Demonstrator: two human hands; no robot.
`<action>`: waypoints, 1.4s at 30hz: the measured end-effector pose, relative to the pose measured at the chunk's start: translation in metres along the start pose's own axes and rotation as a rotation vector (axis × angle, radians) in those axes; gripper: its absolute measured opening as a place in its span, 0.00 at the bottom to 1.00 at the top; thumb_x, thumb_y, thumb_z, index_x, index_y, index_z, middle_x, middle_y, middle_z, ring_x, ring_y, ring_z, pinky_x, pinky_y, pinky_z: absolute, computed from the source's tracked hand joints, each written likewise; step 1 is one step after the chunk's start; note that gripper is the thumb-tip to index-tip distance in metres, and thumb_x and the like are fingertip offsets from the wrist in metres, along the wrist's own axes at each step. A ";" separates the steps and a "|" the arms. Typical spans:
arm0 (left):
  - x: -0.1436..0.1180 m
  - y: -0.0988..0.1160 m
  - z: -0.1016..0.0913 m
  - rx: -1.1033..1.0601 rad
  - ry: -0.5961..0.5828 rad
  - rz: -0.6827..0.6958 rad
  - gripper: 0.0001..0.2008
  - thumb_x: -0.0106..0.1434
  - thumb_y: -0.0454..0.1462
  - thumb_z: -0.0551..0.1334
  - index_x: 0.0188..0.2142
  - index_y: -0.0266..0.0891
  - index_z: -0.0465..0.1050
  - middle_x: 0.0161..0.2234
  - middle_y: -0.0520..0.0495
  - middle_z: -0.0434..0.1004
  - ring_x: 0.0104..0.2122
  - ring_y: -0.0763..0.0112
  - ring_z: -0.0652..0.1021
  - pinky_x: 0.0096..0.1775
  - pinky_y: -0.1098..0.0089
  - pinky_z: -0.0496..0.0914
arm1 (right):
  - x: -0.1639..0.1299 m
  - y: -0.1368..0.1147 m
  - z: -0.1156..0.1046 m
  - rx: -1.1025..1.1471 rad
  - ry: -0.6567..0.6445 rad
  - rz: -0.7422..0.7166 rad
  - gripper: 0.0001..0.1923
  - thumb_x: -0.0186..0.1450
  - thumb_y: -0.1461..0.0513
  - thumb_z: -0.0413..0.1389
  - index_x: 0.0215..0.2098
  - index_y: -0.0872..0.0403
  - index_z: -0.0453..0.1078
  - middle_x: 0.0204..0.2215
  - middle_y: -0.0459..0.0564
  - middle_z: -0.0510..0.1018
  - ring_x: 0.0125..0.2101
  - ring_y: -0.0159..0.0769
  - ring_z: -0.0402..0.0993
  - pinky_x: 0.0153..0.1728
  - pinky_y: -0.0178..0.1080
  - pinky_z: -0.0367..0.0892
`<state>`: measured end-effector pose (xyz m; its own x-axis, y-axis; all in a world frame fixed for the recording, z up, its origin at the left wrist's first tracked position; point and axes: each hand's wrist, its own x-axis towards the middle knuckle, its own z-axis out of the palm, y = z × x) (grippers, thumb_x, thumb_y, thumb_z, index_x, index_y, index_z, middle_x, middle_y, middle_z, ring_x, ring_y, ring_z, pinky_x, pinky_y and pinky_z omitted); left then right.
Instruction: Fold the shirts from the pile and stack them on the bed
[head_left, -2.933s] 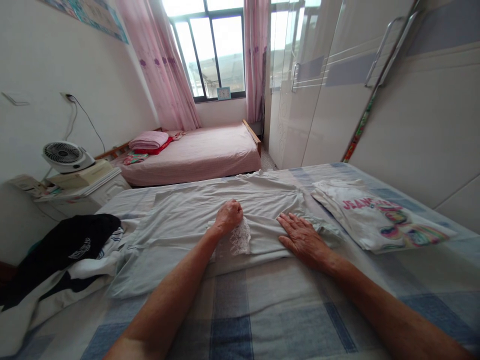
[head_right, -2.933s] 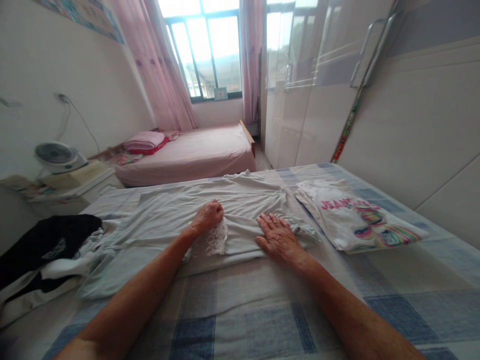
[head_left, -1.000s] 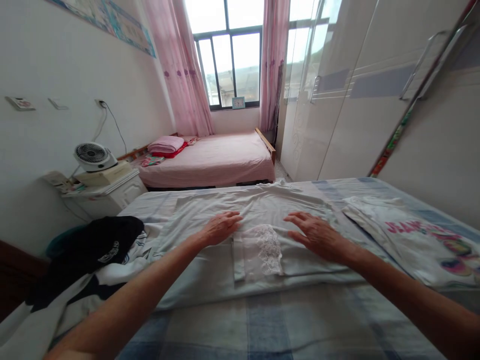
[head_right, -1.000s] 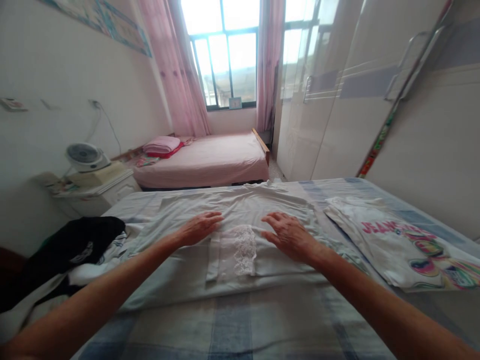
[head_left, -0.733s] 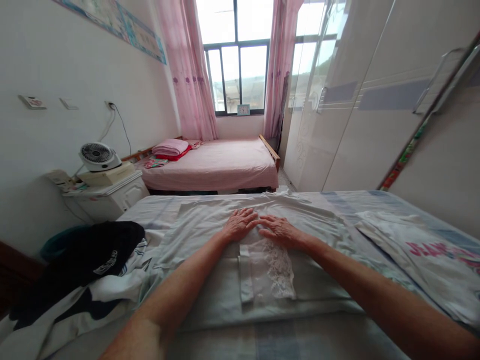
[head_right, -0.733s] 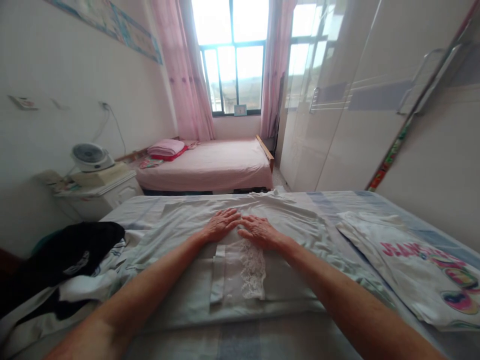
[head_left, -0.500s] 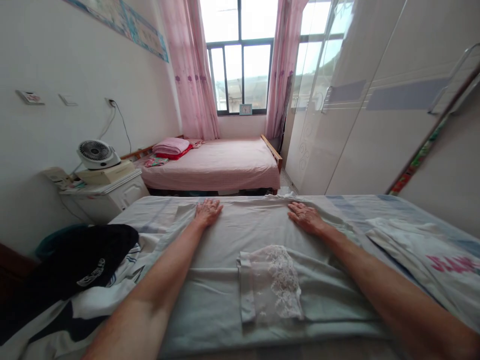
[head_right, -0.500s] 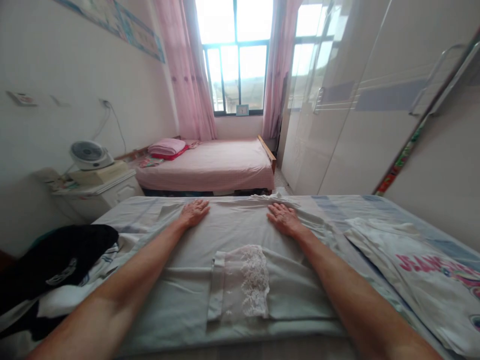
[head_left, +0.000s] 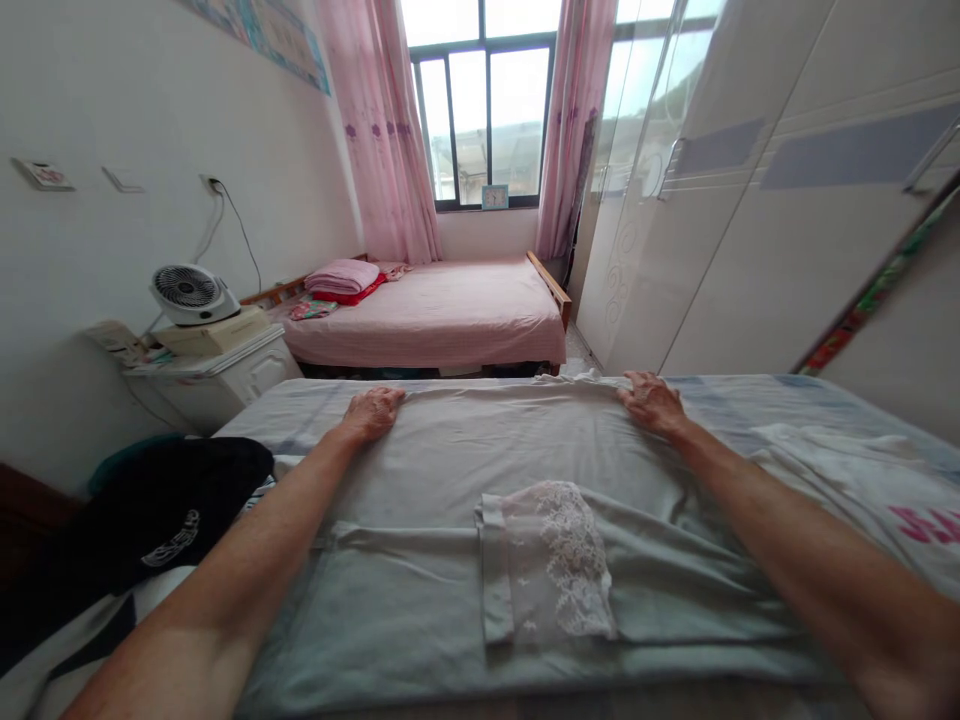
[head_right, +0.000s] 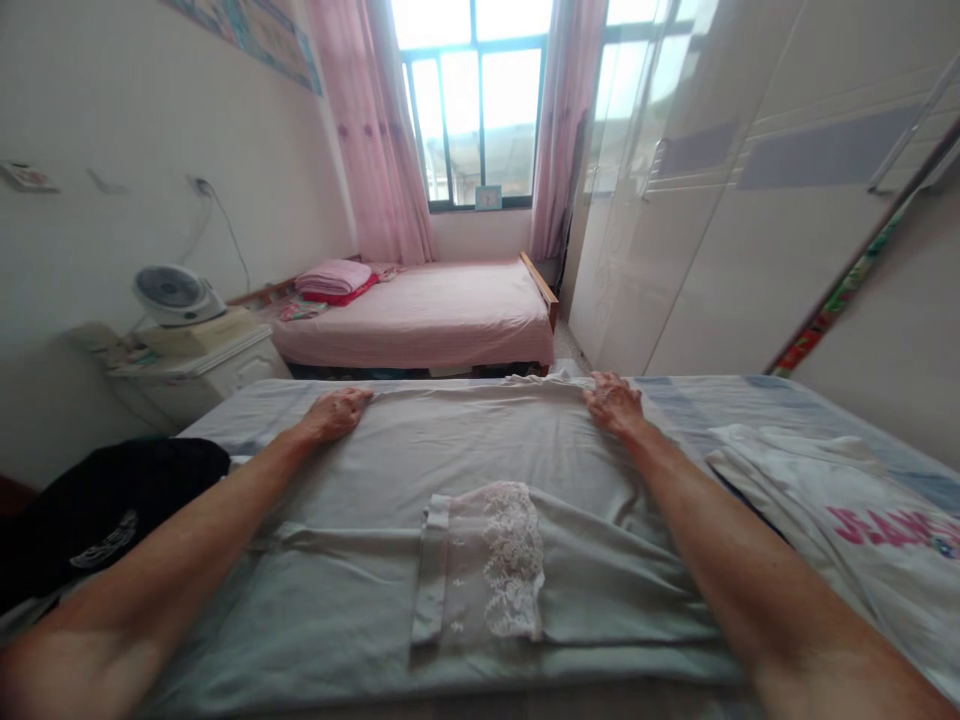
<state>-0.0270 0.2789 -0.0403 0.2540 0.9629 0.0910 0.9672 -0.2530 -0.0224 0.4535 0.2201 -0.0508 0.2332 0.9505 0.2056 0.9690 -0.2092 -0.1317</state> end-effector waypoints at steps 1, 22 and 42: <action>0.001 -0.003 -0.002 0.004 -0.020 0.002 0.24 0.58 0.30 0.53 0.54 0.44 0.67 0.56 0.45 0.68 0.53 0.62 0.70 0.54 0.63 0.62 | 0.004 0.002 0.000 0.001 -0.021 0.000 0.27 0.65 0.58 0.43 0.59 0.61 0.60 0.56 0.63 0.66 0.54 0.48 0.63 0.49 0.47 0.59; -0.018 -0.022 -0.027 0.060 0.153 0.001 0.15 0.56 0.32 0.55 0.42 0.39 0.72 0.41 0.43 0.74 0.45 0.60 0.73 0.46 0.66 0.67 | 0.009 -0.019 -0.021 0.049 0.016 0.011 0.18 0.59 0.60 0.47 0.46 0.54 0.69 0.38 0.55 0.78 0.40 0.43 0.74 0.38 0.40 0.63; -0.070 -0.019 -0.043 0.106 0.474 0.147 0.10 0.64 0.36 0.51 0.39 0.40 0.70 0.38 0.45 0.73 0.40 0.62 0.75 0.37 0.67 0.67 | -0.018 -0.020 -0.021 0.158 0.004 0.078 0.26 0.63 0.53 0.48 0.57 0.52 0.63 0.55 0.59 0.69 0.54 0.49 0.64 0.49 0.52 0.61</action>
<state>-0.0627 0.2124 -0.0033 0.3831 0.7631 0.5205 0.9222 -0.3484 -0.1679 0.4321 0.2023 -0.0319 0.3079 0.9316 0.1929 0.9230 -0.2433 -0.2982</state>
